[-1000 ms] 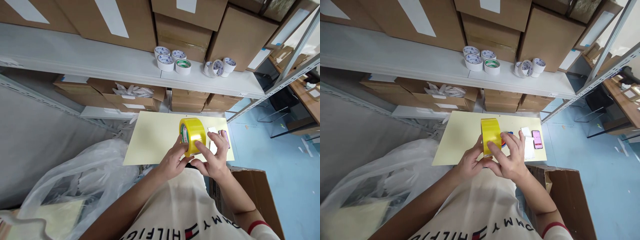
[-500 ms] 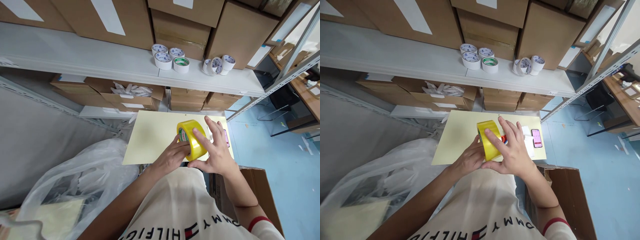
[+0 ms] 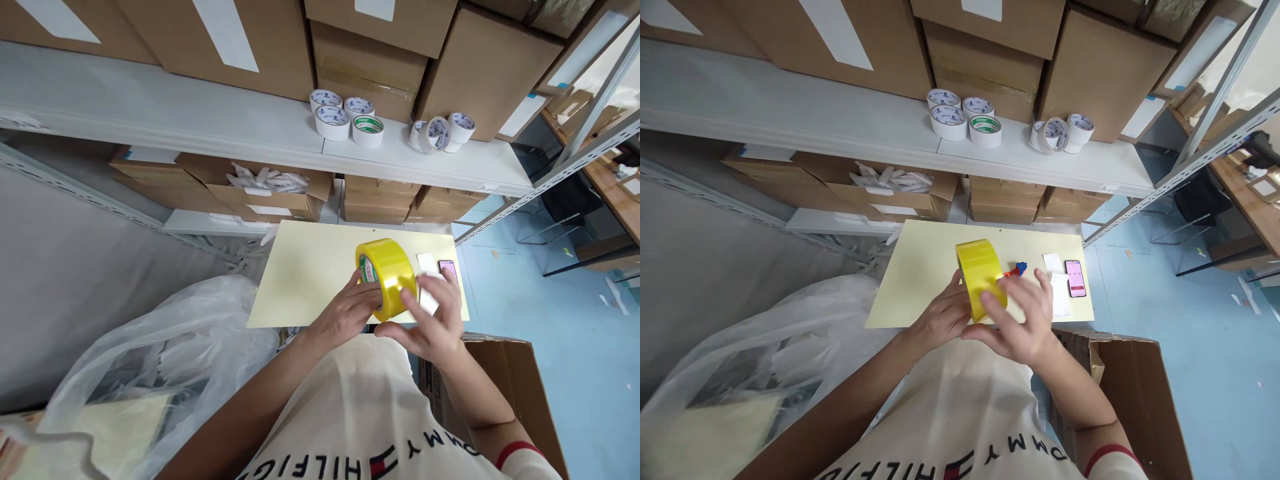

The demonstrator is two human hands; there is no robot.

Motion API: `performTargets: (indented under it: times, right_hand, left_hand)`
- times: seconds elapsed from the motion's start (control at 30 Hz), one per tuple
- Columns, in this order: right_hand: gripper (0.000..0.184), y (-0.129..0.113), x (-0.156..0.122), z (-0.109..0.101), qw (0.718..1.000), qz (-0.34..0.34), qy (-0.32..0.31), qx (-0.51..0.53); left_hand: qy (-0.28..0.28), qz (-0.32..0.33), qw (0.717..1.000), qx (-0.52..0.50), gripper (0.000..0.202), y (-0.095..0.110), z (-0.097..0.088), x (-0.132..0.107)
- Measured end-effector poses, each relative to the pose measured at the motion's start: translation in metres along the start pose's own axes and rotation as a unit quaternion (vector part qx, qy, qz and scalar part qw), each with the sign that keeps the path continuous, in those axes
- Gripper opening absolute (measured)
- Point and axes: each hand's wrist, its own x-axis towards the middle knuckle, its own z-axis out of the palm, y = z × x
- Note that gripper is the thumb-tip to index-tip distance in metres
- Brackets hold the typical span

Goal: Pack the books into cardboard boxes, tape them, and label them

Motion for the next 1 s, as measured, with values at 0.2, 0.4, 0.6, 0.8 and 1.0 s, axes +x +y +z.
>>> performTargets:
  times: [0.2, 0.4, 0.6, 0.8, 1.0]
  right_hand:
    - [0.079, 0.005, 0.028, -0.007, 0.986, 0.038, -0.161, 0.018]
    - [0.067, -0.006, -0.001, 0.005, 1.0, -0.013, 0.027, -0.002]
    - [0.094, 0.01, 0.033, -0.016, 0.973, 0.023, -0.211, 0.09]
    - [0.085, 0.017, 0.032, -0.006, 0.96, 0.001, -0.261, 0.104]
    - [0.064, 0.019, 0.005, 0.018, 0.992, -0.039, -0.112, 0.053]
  left_hand:
    - [-0.018, 0.115, 0.991, 0.073, 0.027, -0.002, -0.019, 0.005]
    - [0.008, 0.134, 0.983, 0.127, 0.03, -0.004, -0.022, 0.0]
    - [-0.02, 0.19, 0.969, 0.156, 0.03, -0.002, -0.027, 0.005]
    - [-0.049, 0.138, 0.971, 0.189, 0.023, 0.008, -0.015, 0.015]
    - [-0.013, 0.116, 0.974, 0.193, 0.018, 0.001, -0.006, 0.013]
